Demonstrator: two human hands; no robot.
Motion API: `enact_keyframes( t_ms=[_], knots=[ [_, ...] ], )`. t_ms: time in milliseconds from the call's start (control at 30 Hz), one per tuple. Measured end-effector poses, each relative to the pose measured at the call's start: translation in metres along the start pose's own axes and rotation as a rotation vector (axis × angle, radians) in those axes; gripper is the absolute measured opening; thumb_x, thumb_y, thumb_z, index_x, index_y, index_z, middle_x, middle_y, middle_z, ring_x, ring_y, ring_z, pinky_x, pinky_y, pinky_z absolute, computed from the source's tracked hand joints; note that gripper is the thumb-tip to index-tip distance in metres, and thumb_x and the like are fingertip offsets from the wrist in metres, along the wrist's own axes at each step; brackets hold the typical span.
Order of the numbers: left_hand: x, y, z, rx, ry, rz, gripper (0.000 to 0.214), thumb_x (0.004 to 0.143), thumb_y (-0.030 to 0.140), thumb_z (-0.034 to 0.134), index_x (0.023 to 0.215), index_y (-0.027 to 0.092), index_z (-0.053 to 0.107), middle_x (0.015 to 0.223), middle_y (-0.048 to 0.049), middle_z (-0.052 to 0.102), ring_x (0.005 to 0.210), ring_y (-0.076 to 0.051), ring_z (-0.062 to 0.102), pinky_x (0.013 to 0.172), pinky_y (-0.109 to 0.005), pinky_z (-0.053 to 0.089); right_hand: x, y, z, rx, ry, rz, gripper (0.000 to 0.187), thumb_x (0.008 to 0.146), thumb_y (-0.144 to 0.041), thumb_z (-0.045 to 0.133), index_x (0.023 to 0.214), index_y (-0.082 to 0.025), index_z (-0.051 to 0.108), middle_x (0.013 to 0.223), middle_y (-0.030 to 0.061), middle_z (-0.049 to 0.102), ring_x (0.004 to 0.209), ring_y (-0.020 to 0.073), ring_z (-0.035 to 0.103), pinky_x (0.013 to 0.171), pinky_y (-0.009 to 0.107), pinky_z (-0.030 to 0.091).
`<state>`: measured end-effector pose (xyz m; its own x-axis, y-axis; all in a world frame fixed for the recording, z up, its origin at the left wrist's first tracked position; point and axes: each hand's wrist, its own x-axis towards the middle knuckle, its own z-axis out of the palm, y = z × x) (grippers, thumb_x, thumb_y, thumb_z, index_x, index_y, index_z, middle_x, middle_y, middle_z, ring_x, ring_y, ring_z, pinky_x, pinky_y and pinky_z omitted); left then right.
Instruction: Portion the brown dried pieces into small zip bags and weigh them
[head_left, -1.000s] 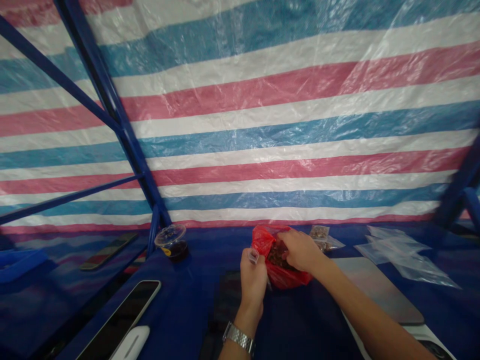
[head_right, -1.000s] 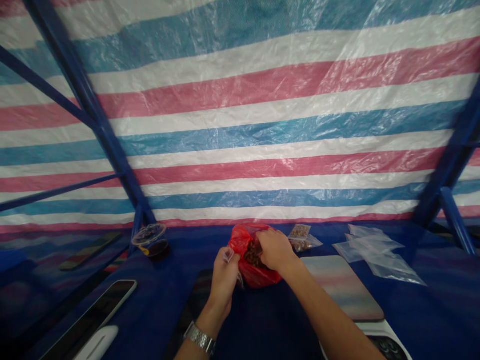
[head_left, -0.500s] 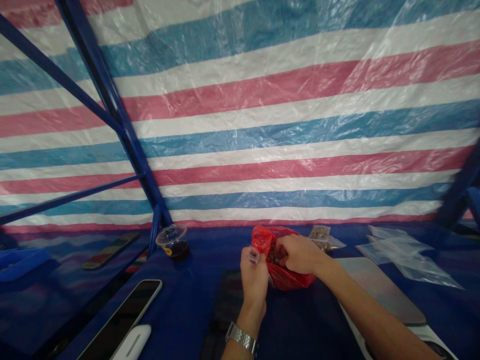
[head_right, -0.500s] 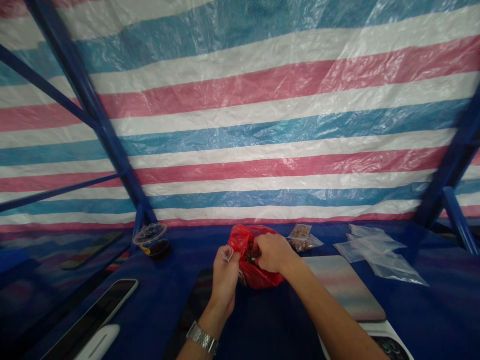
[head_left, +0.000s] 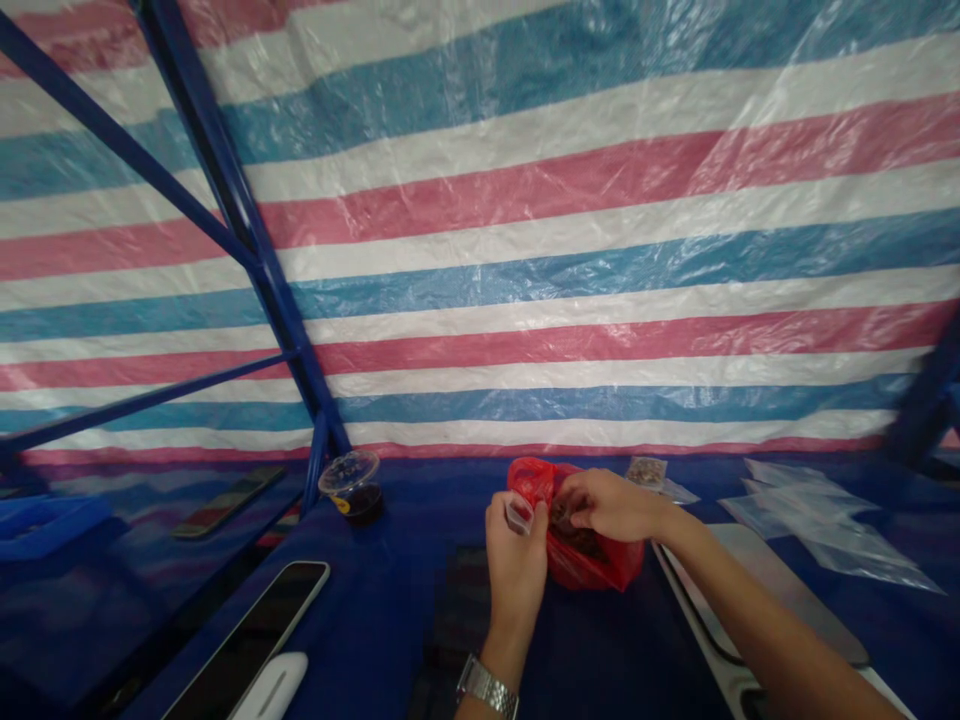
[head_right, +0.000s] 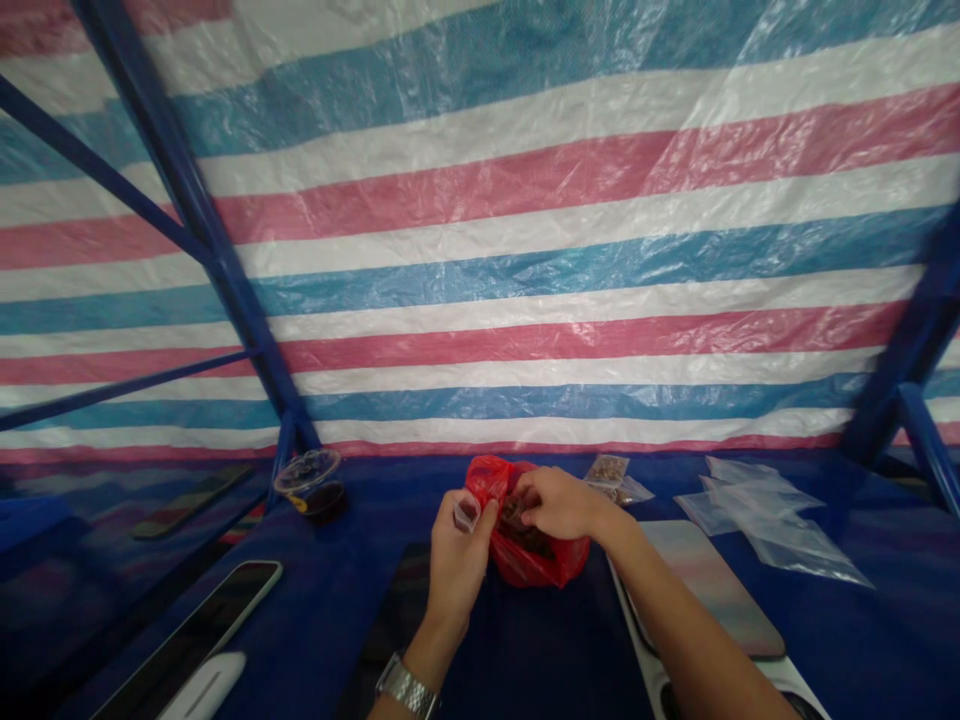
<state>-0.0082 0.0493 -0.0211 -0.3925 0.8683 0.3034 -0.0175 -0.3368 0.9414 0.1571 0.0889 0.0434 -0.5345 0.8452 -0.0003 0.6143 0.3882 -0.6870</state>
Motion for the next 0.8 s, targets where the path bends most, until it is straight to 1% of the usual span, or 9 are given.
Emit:
enact_keyframes(
  t_ms=[100,233,300,367,467,600,733,800],
  knots=[
    [-0.001,0.002,-0.002,0.035,0.007,0.04,0.03,0.08,0.036,0.086,0.074,0.022,0.06,0.072,0.0047,0.055,0.068,-0.015,0.053,0.067,-0.025,0.045,-0.005,0.005,-0.012,0.092,-0.015,-0.033,0.022,0.083,-0.013,0.06,0.101,-0.017,0.072,0.1,0.0083,0.083,0.095,0.022,0.079,0.087,0.033,0.059],
    [-0.001,0.003,-0.001,0.08,0.025,0.082,0.029,0.083,0.037,0.083,0.071,0.022,0.061,0.071,0.0037,0.056,0.068,-0.016,0.053,0.068,-0.026,0.045,-0.016,0.003,-0.029,0.212,-0.062,-0.072,0.024,0.085,-0.019,0.058,0.105,-0.017,0.07,0.105,0.0098,0.082,0.099,0.0225,0.078,0.092,0.035,0.059],
    [-0.001,0.004,0.0,0.108,0.037,0.103,0.027,0.083,0.033,0.082,0.07,0.022,0.061,0.072,0.003,0.056,0.068,-0.016,0.052,0.068,-0.027,0.044,-0.02,-0.001,-0.034,0.283,-0.083,-0.085,0.023,0.086,-0.022,0.06,0.106,-0.017,0.07,0.106,0.0094,0.082,0.101,0.0231,0.077,0.094,0.037,0.058],
    [-0.002,0.007,0.0,0.142,0.047,0.126,0.022,0.084,0.025,0.079,0.07,0.022,0.062,0.075,0.0018,0.057,0.07,-0.017,0.052,0.069,-0.027,0.044,-0.023,-0.008,-0.037,0.312,-0.078,-0.083,0.022,0.086,-0.024,0.062,0.106,-0.018,0.069,0.105,0.0088,0.081,0.101,0.0235,0.076,0.095,0.038,0.058],
    [-0.005,0.01,0.001,0.193,0.04,0.156,0.018,0.083,0.014,0.075,0.071,0.022,0.064,0.078,0.0007,0.057,0.071,-0.018,0.053,0.07,-0.028,0.043,-0.025,-0.022,-0.035,0.248,-0.042,-0.089,0.019,0.089,-0.021,0.06,0.106,-0.018,0.068,0.106,0.0077,0.08,0.101,0.0225,0.075,0.093,0.036,0.057],
    [-0.008,0.009,0.001,0.237,0.005,0.183,0.02,0.079,0.004,0.073,0.075,0.022,0.067,0.087,-0.0014,0.059,0.076,-0.02,0.058,0.075,-0.03,0.047,-0.024,-0.04,-0.025,0.101,0.007,-0.124,0.019,0.088,-0.014,0.059,0.103,-0.019,0.069,0.101,0.0054,0.08,0.096,0.0216,0.075,0.087,0.033,0.056],
    [-0.009,0.005,-0.001,0.265,-0.023,0.199,0.021,0.08,0.003,0.073,0.085,0.023,0.071,0.098,-0.0046,0.062,0.09,-0.023,0.063,0.085,-0.034,0.051,-0.023,-0.052,-0.014,-0.129,0.062,-0.133,0.018,0.088,-0.012,0.061,0.1,-0.019,0.074,0.098,0.0058,0.08,0.09,0.0224,0.073,0.081,0.031,0.051],
    [-0.009,0.004,-0.003,0.282,-0.034,0.201,0.021,0.081,0.004,0.072,0.088,0.023,0.072,0.101,-0.0056,0.061,0.092,-0.024,0.064,0.087,-0.035,0.051,-0.023,-0.057,-0.01,-0.222,0.094,-0.129,0.018,0.085,-0.009,0.064,0.096,-0.02,0.074,0.097,0.0055,0.079,0.089,0.0221,0.072,0.079,0.029,0.048]
  ],
)
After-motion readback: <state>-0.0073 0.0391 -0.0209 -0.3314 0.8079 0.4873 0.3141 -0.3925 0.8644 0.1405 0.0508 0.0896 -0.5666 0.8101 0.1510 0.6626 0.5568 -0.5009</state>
